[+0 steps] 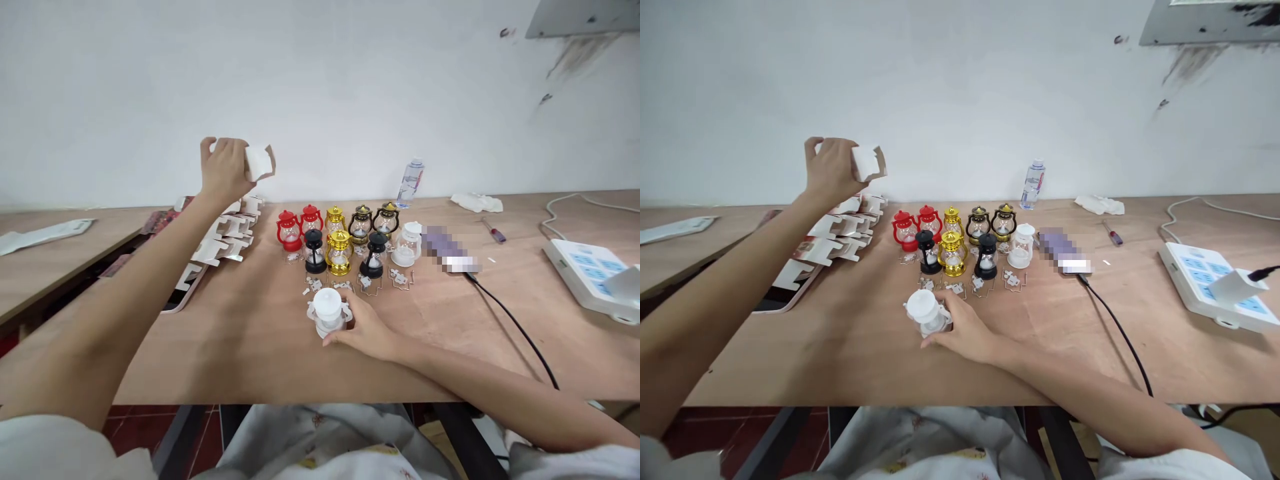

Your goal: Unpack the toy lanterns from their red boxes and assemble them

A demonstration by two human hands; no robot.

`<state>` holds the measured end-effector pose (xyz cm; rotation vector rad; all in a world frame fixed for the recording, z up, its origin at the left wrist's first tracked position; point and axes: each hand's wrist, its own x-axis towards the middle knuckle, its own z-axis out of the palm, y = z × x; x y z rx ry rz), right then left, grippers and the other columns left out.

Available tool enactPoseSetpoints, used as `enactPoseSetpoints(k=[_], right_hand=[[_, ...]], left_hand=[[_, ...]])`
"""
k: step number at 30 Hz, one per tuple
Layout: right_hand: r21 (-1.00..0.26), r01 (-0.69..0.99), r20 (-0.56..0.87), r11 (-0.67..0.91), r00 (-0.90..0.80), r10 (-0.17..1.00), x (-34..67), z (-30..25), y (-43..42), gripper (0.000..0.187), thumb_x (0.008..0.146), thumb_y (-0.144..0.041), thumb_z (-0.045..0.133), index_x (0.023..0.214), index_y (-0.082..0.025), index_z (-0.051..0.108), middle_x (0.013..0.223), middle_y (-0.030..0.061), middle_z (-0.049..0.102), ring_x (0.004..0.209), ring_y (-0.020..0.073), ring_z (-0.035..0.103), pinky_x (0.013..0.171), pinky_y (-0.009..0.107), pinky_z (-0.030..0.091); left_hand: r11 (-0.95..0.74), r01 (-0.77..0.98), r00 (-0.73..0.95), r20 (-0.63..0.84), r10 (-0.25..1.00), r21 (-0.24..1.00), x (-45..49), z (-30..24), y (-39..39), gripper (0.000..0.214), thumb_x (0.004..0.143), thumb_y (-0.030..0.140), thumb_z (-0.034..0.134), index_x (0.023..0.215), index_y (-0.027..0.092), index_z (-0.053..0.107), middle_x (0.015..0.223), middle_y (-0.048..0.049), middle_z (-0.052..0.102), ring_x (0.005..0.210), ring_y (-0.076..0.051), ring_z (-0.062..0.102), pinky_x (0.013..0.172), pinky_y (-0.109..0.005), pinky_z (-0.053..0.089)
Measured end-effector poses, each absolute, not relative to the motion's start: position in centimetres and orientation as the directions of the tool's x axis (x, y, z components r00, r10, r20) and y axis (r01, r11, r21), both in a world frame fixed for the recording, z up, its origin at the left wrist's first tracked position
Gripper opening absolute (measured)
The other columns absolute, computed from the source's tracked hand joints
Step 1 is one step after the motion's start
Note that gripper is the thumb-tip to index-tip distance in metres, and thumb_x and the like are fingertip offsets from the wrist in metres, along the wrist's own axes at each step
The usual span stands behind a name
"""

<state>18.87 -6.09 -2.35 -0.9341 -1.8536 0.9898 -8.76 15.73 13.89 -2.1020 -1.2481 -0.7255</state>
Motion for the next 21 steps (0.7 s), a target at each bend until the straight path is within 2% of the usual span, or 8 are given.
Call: enactPoseSetpoints(k=[2,3,6,8,12,16,18,21], right_hand=[[-0.887,0.244,0.284,0.392,-0.380,0.880,18.9,-2.2,-6.1,0.068,0.054,-0.027,0.084,0.112,-0.020,0.047,0.113,0.0058,0.061,0.106,0.0224,0.058,0.091,0.038,0.046],[-0.889,0.250,0.275,0.383,-0.378,0.884,18.9,-2.1,-6.1,0.068,0.054,-0.028,0.084,0.112,-0.020,0.047,0.113,0.0060,0.062,0.105,0.0225,0.058,0.090,0.038,0.046],[-0.887,0.267,0.263,0.377,-0.378,0.888,18.9,-2.0,-6.1,0.066,0.056,-0.029,0.083,0.112,-0.020,0.048,0.112,0.0067,0.062,0.104,0.0230,0.059,0.089,0.039,0.046],[-0.870,0.292,0.274,0.397,-0.383,0.882,18.9,-2.0,-6.1,0.065,0.058,-0.028,0.081,0.112,-0.020,0.047,0.113,0.0075,0.061,0.105,0.0236,0.058,0.090,0.040,0.046],[-0.842,0.312,0.300,0.441,-0.409,0.862,18.9,-2.2,-6.2,0.063,0.062,-0.029,0.079,0.113,-0.020,0.044,0.113,0.0094,0.060,0.106,0.0246,0.057,0.091,0.042,0.045],[-0.834,0.137,0.429,0.534,-0.447,0.785,19.2,-2.3,-6.4,0.071,0.066,-0.047,0.075,0.121,-0.020,0.039,0.117,0.0123,0.057,0.108,0.0254,0.056,0.092,0.042,0.045],[-0.788,0.061,0.534,0.613,-0.428,0.729,19.5,-2.3,-6.4,0.074,0.072,-0.055,0.067,0.128,-0.019,0.034,0.125,0.0146,0.051,0.114,0.0262,0.053,0.097,0.044,0.043],[-0.685,0.067,0.658,0.725,-0.372,0.655,19.8,-2.4,-6.4,0.072,0.079,-0.055,0.057,0.136,-0.021,0.028,0.136,0.0155,0.041,0.122,0.0271,0.046,0.103,0.047,0.038]], left_hand=[[-0.326,0.932,0.305,0.826,0.474,-0.157,-7.8,13.1,11.8,0.067,0.071,0.049,0.065,0.116,0.007,0.041,0.108,-0.0172,0.057,0.106,-0.029,0.047,0.098,-0.051,0.026],[-0.339,0.924,0.315,0.853,0.415,-0.177,-7.2,12.2,9.8,0.067,0.069,0.054,0.064,0.114,0.009,0.043,0.105,-0.0166,0.058,0.102,-0.029,0.050,0.093,-0.048,0.031],[-0.448,0.854,0.401,0.884,0.241,-0.265,-5.3,8.9,4.9,0.062,0.069,0.055,0.063,0.113,0.018,0.041,0.103,-0.0119,0.059,0.098,-0.029,0.055,0.087,-0.045,0.037],[-0.523,0.817,0.384,0.906,0.179,-0.244,-4.3,6.9,3.3,0.068,0.068,0.051,0.067,0.120,0.023,0.033,0.113,-0.0113,0.056,0.105,-0.029,0.055,0.088,-0.044,0.040],[-0.634,0.761,0.320,0.929,0.187,-0.135,-3.5,4.4,3.1,0.079,0.067,0.046,0.071,0.126,0.025,0.024,0.122,-0.0141,0.051,0.115,-0.029,0.052,0.089,-0.044,0.044],[-0.605,0.779,0.360,0.907,0.219,-0.163,-4.2,3.0,3.6,0.082,0.067,0.048,0.071,0.128,0.030,0.018,0.124,-0.0143,0.051,0.110,-0.030,0.054,0.084,-0.048,0.043],[-0.571,0.794,0.397,0.889,0.230,-0.207,-4.6,2.6,3.6,0.075,0.067,0.050,0.070,0.123,0.033,0.023,0.124,-0.0128,0.053,0.105,-0.029,0.056,0.082,-0.049,0.041],[-0.616,0.754,0.443,0.869,0.221,-0.228,-5.0,2.2,3.3,0.047,0.073,0.047,0.065,0.110,0.036,0.039,0.124,-0.0064,0.055,0.100,-0.027,0.057,0.083,-0.050,0.037]])
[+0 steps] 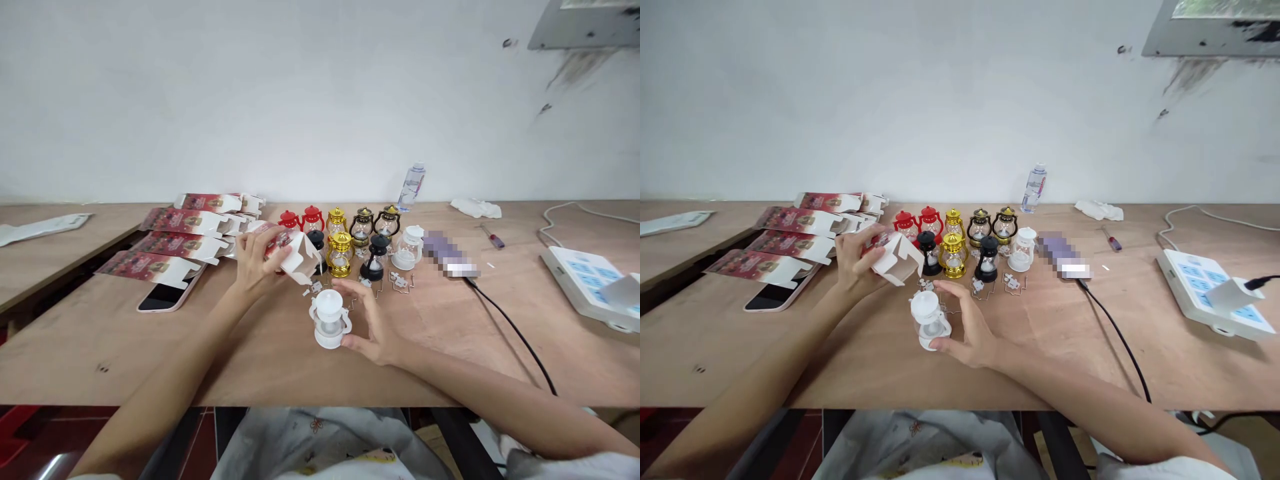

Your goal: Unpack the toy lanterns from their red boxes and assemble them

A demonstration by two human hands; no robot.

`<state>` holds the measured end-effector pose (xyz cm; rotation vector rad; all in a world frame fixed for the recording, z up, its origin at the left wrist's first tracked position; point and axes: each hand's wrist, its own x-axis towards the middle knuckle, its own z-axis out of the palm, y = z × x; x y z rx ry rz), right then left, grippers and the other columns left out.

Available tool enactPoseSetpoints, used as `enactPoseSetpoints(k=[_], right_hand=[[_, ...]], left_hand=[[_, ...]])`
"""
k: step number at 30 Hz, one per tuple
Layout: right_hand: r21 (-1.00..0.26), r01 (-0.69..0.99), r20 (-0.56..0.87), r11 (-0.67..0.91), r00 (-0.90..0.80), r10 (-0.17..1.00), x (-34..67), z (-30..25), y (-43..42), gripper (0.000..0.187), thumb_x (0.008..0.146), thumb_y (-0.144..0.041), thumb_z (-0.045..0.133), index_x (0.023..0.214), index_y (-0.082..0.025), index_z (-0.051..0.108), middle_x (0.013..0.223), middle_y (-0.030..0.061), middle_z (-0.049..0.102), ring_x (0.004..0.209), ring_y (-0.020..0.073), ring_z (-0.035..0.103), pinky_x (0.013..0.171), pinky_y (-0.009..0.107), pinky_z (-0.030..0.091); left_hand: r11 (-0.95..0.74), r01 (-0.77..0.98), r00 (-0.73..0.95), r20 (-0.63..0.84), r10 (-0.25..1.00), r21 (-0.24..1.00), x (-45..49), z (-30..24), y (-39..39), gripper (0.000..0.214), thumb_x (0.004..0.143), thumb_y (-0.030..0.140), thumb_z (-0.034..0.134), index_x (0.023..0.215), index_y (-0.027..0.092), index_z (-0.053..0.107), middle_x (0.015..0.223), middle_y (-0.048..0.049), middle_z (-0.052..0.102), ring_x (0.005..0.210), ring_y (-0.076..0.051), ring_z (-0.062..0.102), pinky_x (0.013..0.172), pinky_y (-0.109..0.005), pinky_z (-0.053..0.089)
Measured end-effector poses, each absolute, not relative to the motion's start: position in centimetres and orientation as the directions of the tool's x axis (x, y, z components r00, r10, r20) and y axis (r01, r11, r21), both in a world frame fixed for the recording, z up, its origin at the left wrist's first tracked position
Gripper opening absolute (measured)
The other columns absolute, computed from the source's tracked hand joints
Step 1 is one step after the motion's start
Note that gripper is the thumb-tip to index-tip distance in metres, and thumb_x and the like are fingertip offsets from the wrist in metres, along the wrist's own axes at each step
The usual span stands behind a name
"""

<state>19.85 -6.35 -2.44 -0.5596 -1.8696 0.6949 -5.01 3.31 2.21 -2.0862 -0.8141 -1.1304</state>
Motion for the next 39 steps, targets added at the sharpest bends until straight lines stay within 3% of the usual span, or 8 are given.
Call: enactPoseSetpoints(k=[4,7,11,15,19,26,33,39], right_hand=[[-0.536,0.175,0.756,0.826,-0.337,0.561,20.2,-2.2,-6.3,0.067,0.082,-0.045,0.056,0.137,-0.022,0.026,0.139,0.0143,0.039,0.128,0.0281,0.041,0.104,0.050,0.037],[-0.408,0.265,0.786,0.874,-0.386,0.484,20.3,-1.8,-6.2,0.065,0.081,-0.035,0.059,0.137,-0.023,0.029,0.134,0.0133,0.047,0.125,0.0278,0.045,0.102,0.049,0.039],[-0.289,0.330,0.801,0.899,-0.430,0.416,20.3,-1.4,-6.0,0.067,0.081,-0.030,0.060,0.139,-0.025,0.026,0.131,0.0120,0.052,0.121,0.0267,0.049,0.097,0.047,0.043],[-0.200,0.338,0.816,0.920,-0.462,0.347,20.1,-1.5,-5.8,0.067,0.082,-0.025,0.060,0.139,-0.027,0.026,0.130,0.0106,0.054,0.120,0.0248,0.050,0.095,0.044,0.044],[-0.239,0.319,0.797,0.917,-0.475,0.373,20.2,-1.6,-6.0,0.062,0.084,-0.029,0.057,0.138,-0.027,0.027,0.133,0.0112,0.050,0.120,0.0252,0.050,0.096,0.044,0.044],[-0.421,0.320,0.773,0.849,-0.363,0.520,20.9,-1.3,-5.7,0.046,0.091,-0.031,0.040,0.136,-0.024,0.031,0.134,0.0124,0.045,0.126,0.0252,0.043,0.102,0.048,0.039],[-0.416,0.362,0.691,0.834,-0.470,0.549,21.0,-1.4,-5.4,0.042,0.095,-0.036,0.031,0.135,-0.023,0.035,0.135,0.0124,0.044,0.126,0.0240,0.043,0.103,0.046,0.039],[-0.368,0.314,0.711,0.875,-0.512,0.482,21.0,-1.5,-5.2,0.047,0.093,-0.040,0.034,0.137,-0.022,0.031,0.133,0.0129,0.047,0.125,0.0249,0.045,0.100,0.046,0.040]], left_hand=[[-0.661,0.738,0.408,0.871,0.274,-0.137,-4.6,2.0,2.9,0.020,0.085,0.038,0.049,0.105,0.036,0.048,0.110,-0.0021,0.063,0.090,-0.022,0.059,0.083,-0.048,0.039],[-0.622,0.774,0.367,0.884,0.290,-0.117,-4.0,1.7,2.9,0.024,0.084,0.037,0.051,0.108,0.035,0.046,0.104,-0.0025,0.063,0.089,-0.022,0.059,0.087,-0.050,0.040],[-0.636,0.759,0.384,0.884,0.267,-0.137,-3.2,1.7,2.7,0.038,0.077,0.032,0.062,0.109,0.036,0.043,0.114,-0.0031,0.058,0.104,-0.023,0.054,0.096,-0.052,0.038],[-0.668,0.722,0.405,0.892,0.201,-0.177,-2.6,1.9,2.1,0.031,0.077,0.023,0.062,0.102,0.033,0.046,0.123,-0.0045,0.051,0.118,-0.024,0.048,0.101,-0.051,0.035],[-0.652,0.731,0.423,0.885,0.197,-0.205,-2.6,1.6,1.9,0.026,0.077,0.023,0.058,0.098,0.031,0.045,0.119,-0.0025,0.053,0.116,-0.023,0.052,0.097,-0.046,0.040],[-0.755,0.655,0.340,0.879,0.334,0.033,-2.9,0.8,2.5,0.034,0.078,0.033,0.056,0.108,0.030,0.041,0.124,-0.0064,0.053,0.116,-0.024,0.054,0.094,-0.051,0.048],[-0.800,0.572,0.304,0.858,0.413,0.182,-2.6,0.1,2.6,0.048,0.075,0.027,0.057,0.119,0.035,0.038,0.123,-0.0061,0.057,0.117,-0.026,0.055,0.094,-0.052,0.049],[-0.795,0.590,0.231,0.915,0.330,0.138,-2.2,0.4,2.6,0.032,0.083,0.037,0.048,0.112,0.027,0.040,0.118,-0.0077,0.062,0.110,-0.023,0.060,0.088,-0.047,0.052]])
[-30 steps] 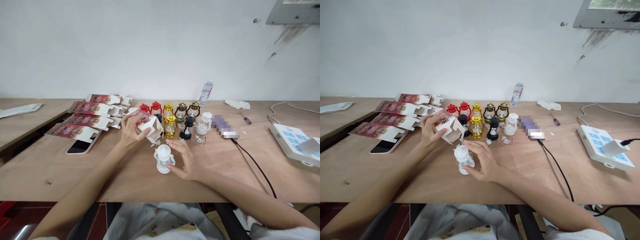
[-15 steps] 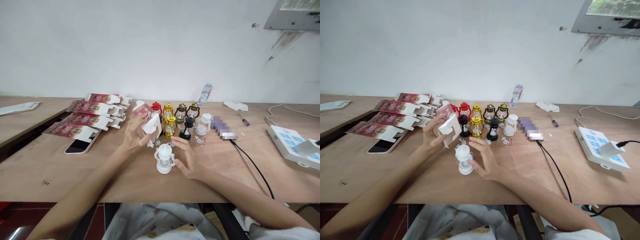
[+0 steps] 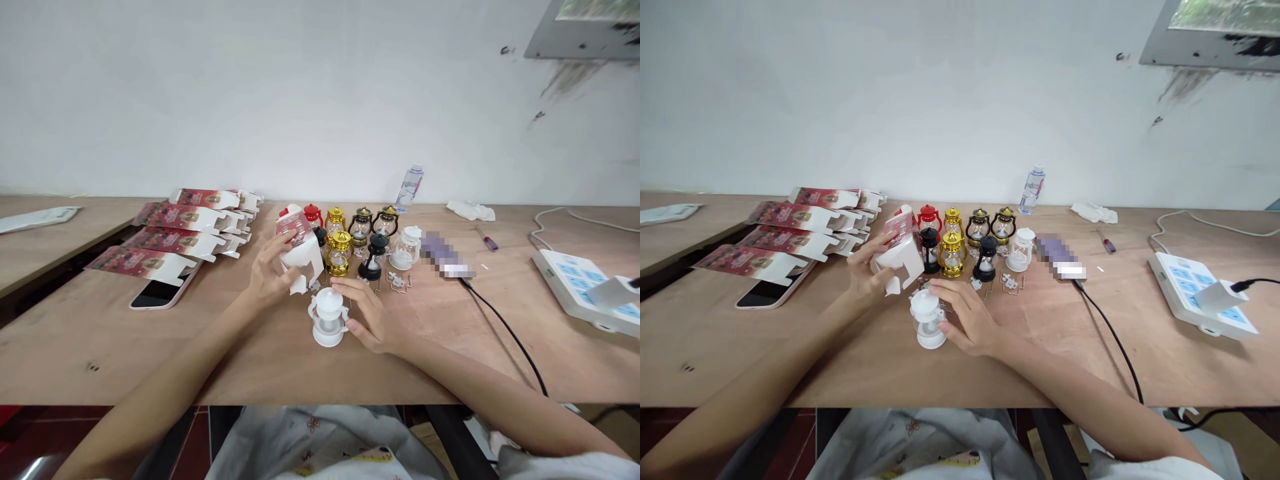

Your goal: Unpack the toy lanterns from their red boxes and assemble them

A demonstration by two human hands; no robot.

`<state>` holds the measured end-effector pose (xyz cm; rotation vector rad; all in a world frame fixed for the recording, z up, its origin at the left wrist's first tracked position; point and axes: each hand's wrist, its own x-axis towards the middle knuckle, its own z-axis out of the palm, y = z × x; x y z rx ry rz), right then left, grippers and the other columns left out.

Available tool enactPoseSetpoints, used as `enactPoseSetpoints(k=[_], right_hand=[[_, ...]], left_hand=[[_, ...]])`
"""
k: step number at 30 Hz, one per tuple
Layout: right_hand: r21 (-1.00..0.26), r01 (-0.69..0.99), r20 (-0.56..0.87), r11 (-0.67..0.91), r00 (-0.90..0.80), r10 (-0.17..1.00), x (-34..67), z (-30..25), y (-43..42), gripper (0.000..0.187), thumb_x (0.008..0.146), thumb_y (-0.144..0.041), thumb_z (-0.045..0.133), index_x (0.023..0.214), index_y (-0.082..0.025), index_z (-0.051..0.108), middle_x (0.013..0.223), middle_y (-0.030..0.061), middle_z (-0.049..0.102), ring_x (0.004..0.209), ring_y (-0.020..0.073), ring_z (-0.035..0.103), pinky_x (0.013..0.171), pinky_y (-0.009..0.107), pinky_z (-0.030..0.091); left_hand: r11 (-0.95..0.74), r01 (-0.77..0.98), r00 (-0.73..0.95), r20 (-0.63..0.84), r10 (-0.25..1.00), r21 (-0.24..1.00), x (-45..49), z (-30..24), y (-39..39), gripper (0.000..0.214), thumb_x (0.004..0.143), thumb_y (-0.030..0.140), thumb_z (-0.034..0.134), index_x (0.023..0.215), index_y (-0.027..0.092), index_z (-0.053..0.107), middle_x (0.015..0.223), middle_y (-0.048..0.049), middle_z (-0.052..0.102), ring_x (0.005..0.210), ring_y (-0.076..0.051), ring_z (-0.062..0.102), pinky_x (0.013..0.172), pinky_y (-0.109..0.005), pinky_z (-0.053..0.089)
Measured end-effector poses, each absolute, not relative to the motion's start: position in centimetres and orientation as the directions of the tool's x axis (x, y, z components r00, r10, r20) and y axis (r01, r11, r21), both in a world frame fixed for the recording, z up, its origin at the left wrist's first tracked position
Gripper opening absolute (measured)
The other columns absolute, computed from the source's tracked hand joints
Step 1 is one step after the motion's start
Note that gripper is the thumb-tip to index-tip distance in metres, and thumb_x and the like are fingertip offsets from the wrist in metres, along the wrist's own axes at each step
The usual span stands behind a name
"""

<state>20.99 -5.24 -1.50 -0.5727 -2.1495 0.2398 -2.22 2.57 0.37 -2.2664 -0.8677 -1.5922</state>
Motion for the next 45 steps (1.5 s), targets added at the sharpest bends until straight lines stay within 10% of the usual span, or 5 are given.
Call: enactPoseSetpoints(k=[15,23,45], right_hand=[[-0.114,0.351,0.814,0.930,-0.503,0.289,20.6,-1.3,-5.4,0.065,0.085,-0.025,0.055,0.142,-0.022,0.023,0.127,0.0144,0.055,0.115,0.0240,0.054,0.090,0.042,0.048],[0.086,0.414,0.842,0.906,-0.517,0.156,20.3,-1.1,-5.5,0.051,0.083,-0.018,0.058,0.131,-0.018,0.039,0.114,0.0106,0.065,0.109,0.0214,0.056,0.089,0.040,0.049],[0.154,0.503,0.860,0.850,-0.492,0.135,20.0,-0.8,-5.8,0.041,0.081,-0.018,0.056,0.121,-0.014,0.048,0.110,0.0123,0.064,0.108,0.0219,0.055,0.093,0.042,0.049]], left_hand=[[-0.588,0.741,0.489,0.861,0.139,-0.325,-3.4,0.4,2.1,0.025,0.068,0.047,0.068,0.088,0.033,0.062,0.094,-0.0021,0.061,0.082,-0.020,0.061,0.076,-0.039,0.042],[-0.459,0.736,0.453,0.866,-0.212,-0.498,-1.9,1.7,1.3,0.035,0.064,0.032,0.076,0.094,0.043,0.062,0.087,0.0014,0.056,0.086,-0.018,0.050,0.076,-0.032,0.034],[-0.528,0.712,0.373,0.887,-0.272,-0.462,-2.4,2.0,1.6,0.035,0.059,0.030,0.076,0.087,0.034,0.057,0.102,-0.0016,0.050,0.089,-0.020,0.049,0.074,-0.036,0.031]])
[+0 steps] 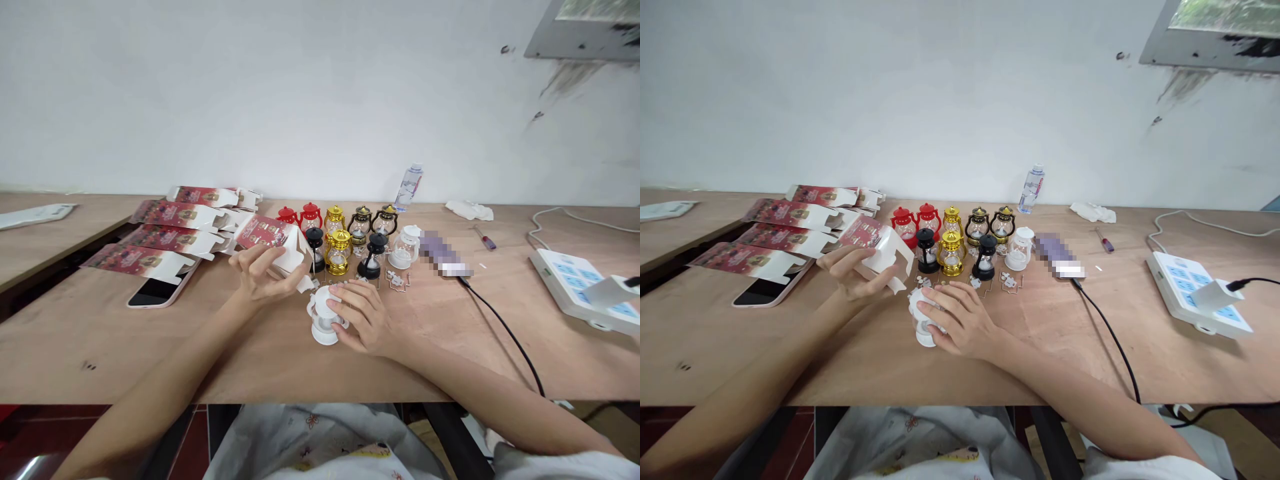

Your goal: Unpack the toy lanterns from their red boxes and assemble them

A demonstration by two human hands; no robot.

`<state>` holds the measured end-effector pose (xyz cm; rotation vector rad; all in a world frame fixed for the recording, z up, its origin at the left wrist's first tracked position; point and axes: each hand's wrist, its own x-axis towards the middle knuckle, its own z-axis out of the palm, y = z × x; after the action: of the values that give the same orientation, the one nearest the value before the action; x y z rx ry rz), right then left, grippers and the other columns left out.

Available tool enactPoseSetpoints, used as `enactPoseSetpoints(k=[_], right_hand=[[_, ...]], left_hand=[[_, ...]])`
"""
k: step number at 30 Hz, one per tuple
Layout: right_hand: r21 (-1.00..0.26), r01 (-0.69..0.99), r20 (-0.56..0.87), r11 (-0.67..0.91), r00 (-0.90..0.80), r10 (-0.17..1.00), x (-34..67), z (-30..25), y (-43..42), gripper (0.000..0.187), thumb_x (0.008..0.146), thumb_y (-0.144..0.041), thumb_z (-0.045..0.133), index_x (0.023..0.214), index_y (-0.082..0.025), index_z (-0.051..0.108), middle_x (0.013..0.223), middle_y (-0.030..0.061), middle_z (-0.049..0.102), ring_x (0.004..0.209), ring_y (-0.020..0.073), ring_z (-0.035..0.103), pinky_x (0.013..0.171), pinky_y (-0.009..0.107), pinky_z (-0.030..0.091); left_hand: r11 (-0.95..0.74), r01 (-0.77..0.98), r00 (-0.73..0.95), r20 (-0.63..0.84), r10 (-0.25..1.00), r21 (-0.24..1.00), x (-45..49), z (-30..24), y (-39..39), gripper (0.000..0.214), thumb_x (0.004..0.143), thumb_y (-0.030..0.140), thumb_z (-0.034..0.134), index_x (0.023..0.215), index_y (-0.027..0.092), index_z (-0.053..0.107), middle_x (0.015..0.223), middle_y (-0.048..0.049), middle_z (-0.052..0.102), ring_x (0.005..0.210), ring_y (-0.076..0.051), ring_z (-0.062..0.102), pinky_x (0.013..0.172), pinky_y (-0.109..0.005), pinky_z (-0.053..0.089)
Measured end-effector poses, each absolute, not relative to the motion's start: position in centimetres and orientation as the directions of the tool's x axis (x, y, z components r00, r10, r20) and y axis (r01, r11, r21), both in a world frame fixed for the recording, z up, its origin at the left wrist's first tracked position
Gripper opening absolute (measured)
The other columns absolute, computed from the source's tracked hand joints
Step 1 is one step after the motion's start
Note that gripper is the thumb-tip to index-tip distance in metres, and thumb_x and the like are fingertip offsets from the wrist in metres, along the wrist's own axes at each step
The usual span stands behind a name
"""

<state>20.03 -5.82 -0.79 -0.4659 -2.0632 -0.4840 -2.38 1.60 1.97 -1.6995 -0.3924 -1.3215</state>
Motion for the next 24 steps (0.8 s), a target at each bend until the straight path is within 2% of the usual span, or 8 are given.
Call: enactPoseSetpoints(k=[5,9,12,17,22,24], right_hand=[[0.148,0.512,0.852,0.846,-0.500,0.153,20.1,-0.8,-5.9,0.041,0.081,-0.019,0.055,0.121,-0.016,0.048,0.114,0.0119,0.061,0.109,0.0216,0.055,0.093,0.042,0.049],[0.143,0.510,0.849,0.848,-0.504,0.161,20.1,-0.9,-5.9,0.042,0.080,-0.018,0.056,0.122,-0.015,0.048,0.115,0.0133,0.060,0.111,0.0218,0.053,0.094,0.042,0.047],[0.136,0.514,0.849,0.847,-0.502,0.168,20.0,-0.8,-6.0,0.042,0.080,-0.018,0.055,0.122,-0.015,0.049,0.116,0.0138,0.060,0.110,0.0217,0.054,0.093,0.041,0.047],[0.121,0.512,0.852,0.851,-0.493,0.175,19.9,-0.8,-6.0,0.043,0.081,-0.018,0.054,0.124,-0.015,0.048,0.116,0.0142,0.059,0.109,0.0220,0.054,0.092,0.042,0.047],[0.100,0.483,0.845,0.870,-0.503,0.182,20.1,-0.9,-6.1,0.047,0.080,-0.016,0.054,0.127,-0.012,0.044,0.118,0.0173,0.057,0.112,0.0241,0.053,0.089,0.041,0.050],[0.082,0.472,0.840,0.878,-0.506,0.193,20.1,-0.9,-6.1,0.049,0.081,-0.015,0.054,0.128,-0.011,0.043,0.119,0.0181,0.056,0.114,0.0248,0.053,0.088,0.040,0.051]], left_hand=[[-0.544,0.703,0.364,0.889,-0.278,-0.458,-2.3,3.0,1.2,0.044,0.056,0.030,0.077,0.092,0.030,0.051,0.115,-0.0034,0.045,0.089,-0.020,0.050,0.075,-0.037,0.033],[-0.527,0.764,0.346,0.926,-0.154,-0.373,-3.1,2.0,1.7,0.048,0.056,0.040,0.078,0.089,0.026,0.047,0.113,-0.0046,0.046,0.094,-0.022,0.050,0.079,-0.039,0.033],[-0.527,0.789,0.335,0.940,-0.062,-0.317,-3.7,1.6,1.9,0.053,0.057,0.045,0.077,0.094,0.026,0.044,0.113,-0.0066,0.048,0.097,-0.024,0.052,0.082,-0.040,0.034],[-0.632,0.721,0.300,0.950,-0.083,-0.283,-3.7,2.2,1.7,0.060,0.060,0.040,0.077,0.105,0.027,0.039,0.116,-0.0071,0.050,0.098,-0.025,0.056,0.080,-0.042,0.037],[-0.545,0.806,0.288,0.958,0.022,-0.230,-3.5,3.4,1.1,0.064,0.058,0.047,0.076,0.103,0.029,0.033,0.120,-0.0068,0.049,0.097,-0.024,0.055,0.073,-0.039,0.041],[-0.513,0.824,0.292,0.956,0.017,-0.242,-3.5,3.9,0.8,0.061,0.060,0.051,0.073,0.100,0.029,0.033,0.121,-0.0072,0.051,0.091,-0.023,0.055,0.070,-0.039,0.040]])
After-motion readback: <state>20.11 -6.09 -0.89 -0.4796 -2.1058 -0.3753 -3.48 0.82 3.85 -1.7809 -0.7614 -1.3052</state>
